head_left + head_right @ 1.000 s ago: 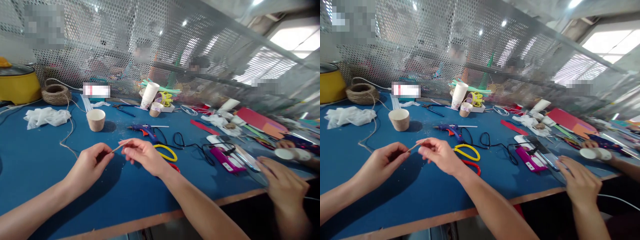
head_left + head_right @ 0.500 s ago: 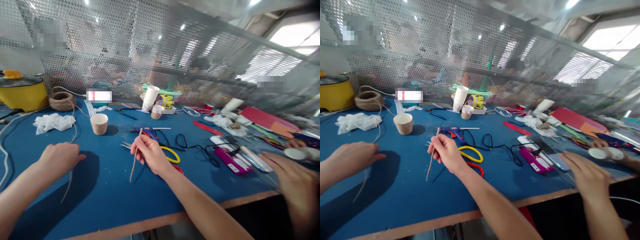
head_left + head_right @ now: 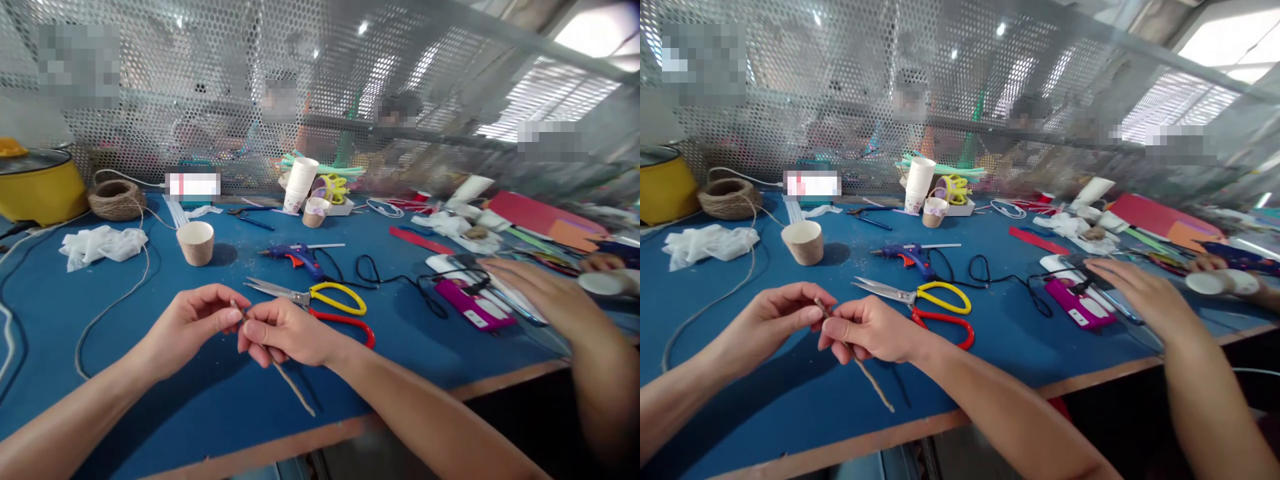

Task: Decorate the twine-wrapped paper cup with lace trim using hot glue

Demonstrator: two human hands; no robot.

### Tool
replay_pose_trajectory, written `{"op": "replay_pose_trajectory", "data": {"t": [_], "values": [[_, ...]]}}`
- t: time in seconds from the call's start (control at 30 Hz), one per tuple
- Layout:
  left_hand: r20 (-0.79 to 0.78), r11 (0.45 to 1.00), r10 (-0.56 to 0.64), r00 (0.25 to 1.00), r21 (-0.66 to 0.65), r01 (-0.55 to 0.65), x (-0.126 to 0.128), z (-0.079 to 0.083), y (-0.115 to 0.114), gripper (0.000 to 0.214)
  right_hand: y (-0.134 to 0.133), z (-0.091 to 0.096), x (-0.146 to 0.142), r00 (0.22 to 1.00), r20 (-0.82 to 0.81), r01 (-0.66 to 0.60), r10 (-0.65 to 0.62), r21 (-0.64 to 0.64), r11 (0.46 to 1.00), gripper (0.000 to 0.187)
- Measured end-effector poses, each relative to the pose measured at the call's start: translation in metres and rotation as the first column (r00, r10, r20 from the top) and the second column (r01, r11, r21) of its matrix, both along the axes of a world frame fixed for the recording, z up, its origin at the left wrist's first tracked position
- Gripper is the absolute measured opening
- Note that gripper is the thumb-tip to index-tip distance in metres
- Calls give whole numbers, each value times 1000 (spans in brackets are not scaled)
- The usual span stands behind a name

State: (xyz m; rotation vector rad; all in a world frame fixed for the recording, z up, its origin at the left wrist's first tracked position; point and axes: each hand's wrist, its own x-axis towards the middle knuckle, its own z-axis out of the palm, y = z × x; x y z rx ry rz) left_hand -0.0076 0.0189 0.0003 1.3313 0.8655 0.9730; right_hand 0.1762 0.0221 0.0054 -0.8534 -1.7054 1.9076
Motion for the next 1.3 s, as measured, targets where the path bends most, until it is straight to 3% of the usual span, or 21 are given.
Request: {"op": "replay_pose_trajectory", "data": {"t": [0.17,0.27,0.4,0.47,0.57,0.63,0.7,0.83,0.93,1.13,1.3], "values": [[26,999,35,999,30,-35,0,-7,0,15,0,0,0,999,-38,9,-9,9,1000,42],[-25,995,42,999,91,-39,-1,-7,0,13,1,0,2,1000,-1,20,-20,18,1000,33],[-175,941,111,978,335,-47,-8,-7,-1,18,1,2,4,993,87,63,-75,127,990,25],[-277,833,201,940,553,-15,-12,-8,0,24,1,4,5,987,128,77,-101,176,981,25],[-354,539,395,848,836,98,-15,-10,3,17,-1,5,5,978,177,74,-108,190,979,26],[-355,366,504,788,913,178,-16,-10,4,18,-1,5,5,976,190,73,-109,186,980,29],[-355,275,570,741,932,235,-16,-7,3,21,0,5,5,984,156,66,-91,157,985,33],[-340,229,621,707,941,251,-18,1,2,23,3,4,7,999,-22,36,-37,-20,999,42],[-335,225,632,699,942,248,-20,2,3,20,5,3,8,998,-49,20,-26,-130,991,34],[-408,226,593,694,912,343,-20,-2,5,18,5,0,7,996,32,90,-87,-131,987,27],[-442,207,571,692,893,400,-20,-1,4,20,5,0,6,998,-23,46,-52,-216,975,28]]}}
